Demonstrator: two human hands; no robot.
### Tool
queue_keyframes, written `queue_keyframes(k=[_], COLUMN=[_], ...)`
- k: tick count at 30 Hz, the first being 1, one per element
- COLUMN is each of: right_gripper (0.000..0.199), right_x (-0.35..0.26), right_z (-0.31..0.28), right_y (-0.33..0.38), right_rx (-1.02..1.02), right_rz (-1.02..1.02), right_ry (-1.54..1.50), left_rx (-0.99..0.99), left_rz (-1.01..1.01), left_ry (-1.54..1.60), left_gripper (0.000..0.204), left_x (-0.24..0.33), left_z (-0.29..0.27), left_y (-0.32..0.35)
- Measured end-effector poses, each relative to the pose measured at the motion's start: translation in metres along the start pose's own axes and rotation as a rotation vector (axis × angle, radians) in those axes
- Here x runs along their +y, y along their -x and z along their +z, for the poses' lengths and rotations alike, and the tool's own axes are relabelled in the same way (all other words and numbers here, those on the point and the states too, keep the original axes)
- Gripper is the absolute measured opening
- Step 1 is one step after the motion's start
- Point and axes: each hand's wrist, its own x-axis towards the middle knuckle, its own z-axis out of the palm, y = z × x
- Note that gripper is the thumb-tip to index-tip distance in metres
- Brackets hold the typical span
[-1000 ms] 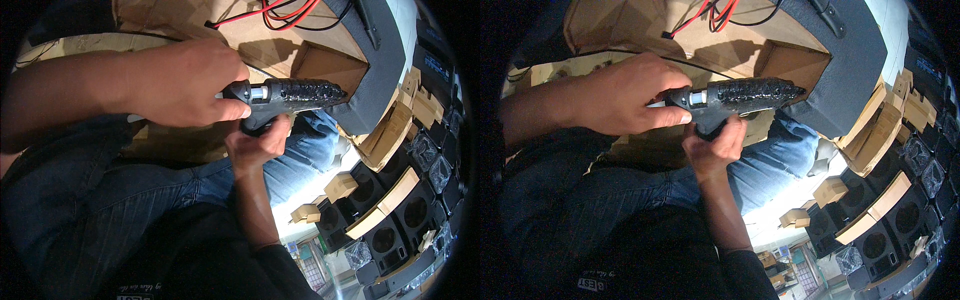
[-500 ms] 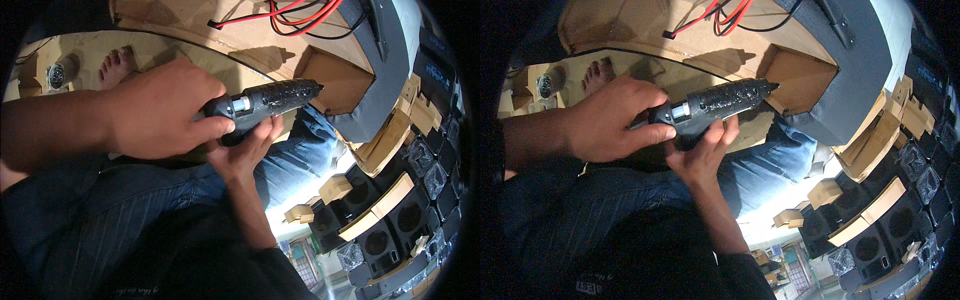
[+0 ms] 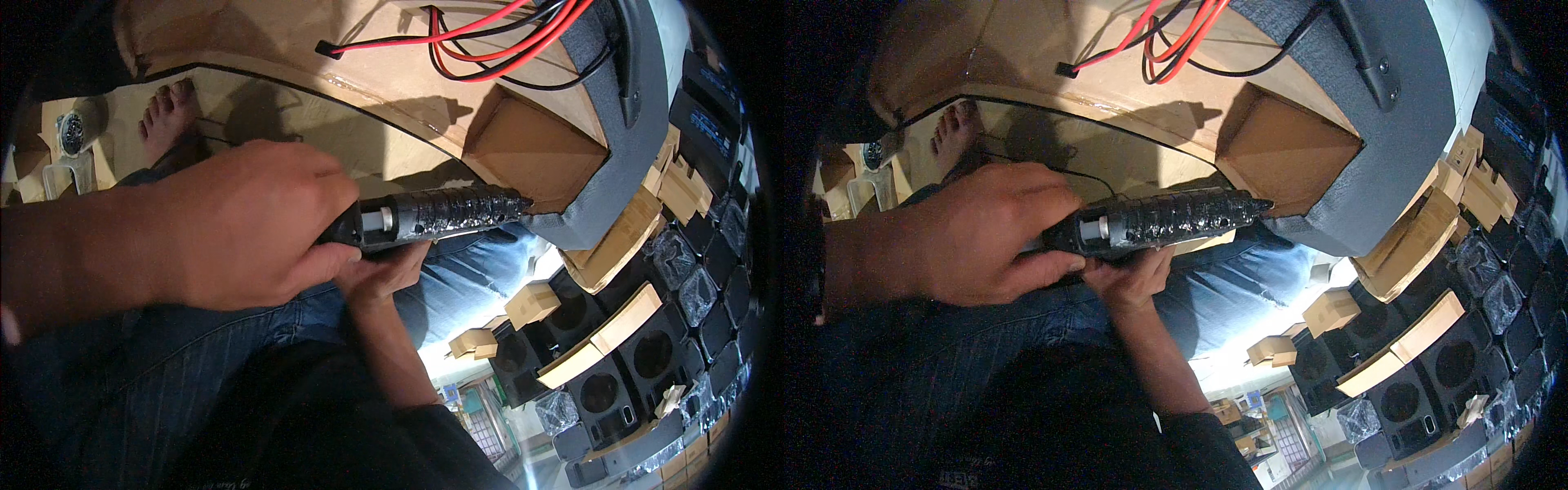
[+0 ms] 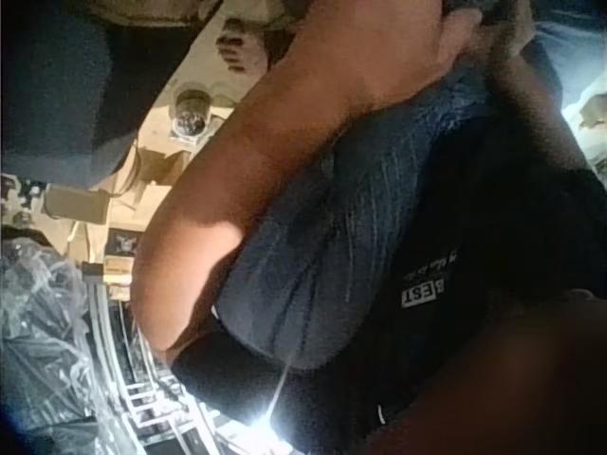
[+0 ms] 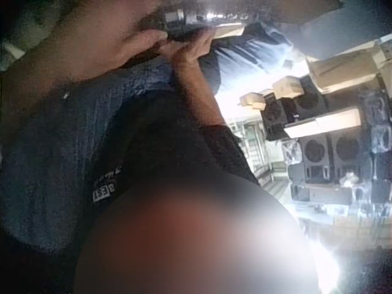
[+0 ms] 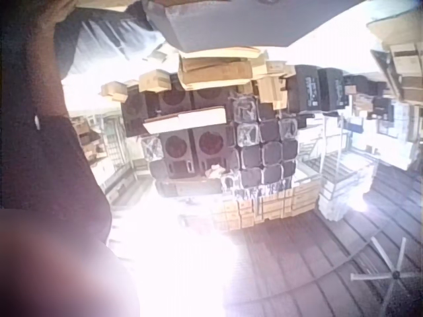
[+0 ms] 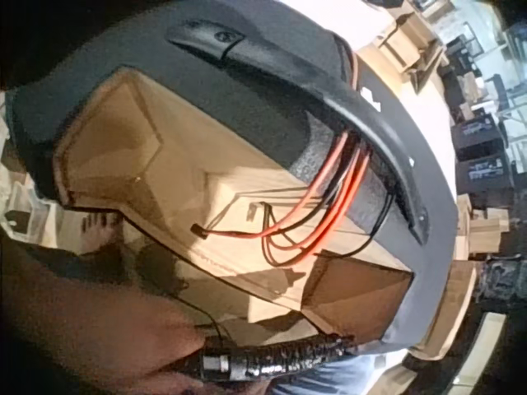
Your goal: The person uses a hot glue gun to apply adhesive to the edges of a wooden speaker enclosure, then presses a black foam cover onto the glued areas. The person also uses a screwdriver to tighten a screw on the speaker's terminal.
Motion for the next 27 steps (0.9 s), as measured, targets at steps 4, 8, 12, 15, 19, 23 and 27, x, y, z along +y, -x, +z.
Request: queue_keyframes(k=[4, 8, 12, 15, 19, 23, 27], right_gripper=[0.096, 0.093, 0.089, 0.088, 0.088, 0.092, 0.095], right_x=[-0.0020, 0.0008, -0.0009, -0.0016, -0.0008, 0.0005, 0.0006], right_z=[-0.0021, -0.0011, -0.0019, -0.0031, -0.0022, -0.0010, -0.0011], right_y=[-0.0039, 0.0004, -0.0036, -0.0020, 0.0016, 0.0027, -0.0018], right_rx=[-0.013, -0.002, -0.010, -0.065, -0.102, -0.088, -0.084], right_rz=[0.022, 0.040, 0.093, 0.185, 0.228, 0.176, 0.133], right_ry=[-0.021, -0.012, -0.046, -0.050, 0.007, 0.025, 0.035], left_rx=[-0.007, -0.014, 0.015, -0.022, -0.055, -0.079, -0.052], left_rz=[0.011, 0.003, 0.026, 0.014, -0.016, -0.042, -0.022], left_ry=[-0.027, -0.036, -0.054, -0.058, -0.049, -0.060, -0.076], left_gripper=[0.035, 0.035, 0.035, 0.035, 0.036, 0.036, 0.035], left_x=[0.0010, 0.0020, 0.0011, 0.0008, 0.0026, 0.0042, 0.0036], left_z=[0.0005, 0.0014, 0.0035, 0.0018, -0.0006, -0.0018, -0.0005], left_y=[-0.0020, -0.0044, -0.0045, -0.0071, -0.0090, -0.0099, -0.0090])
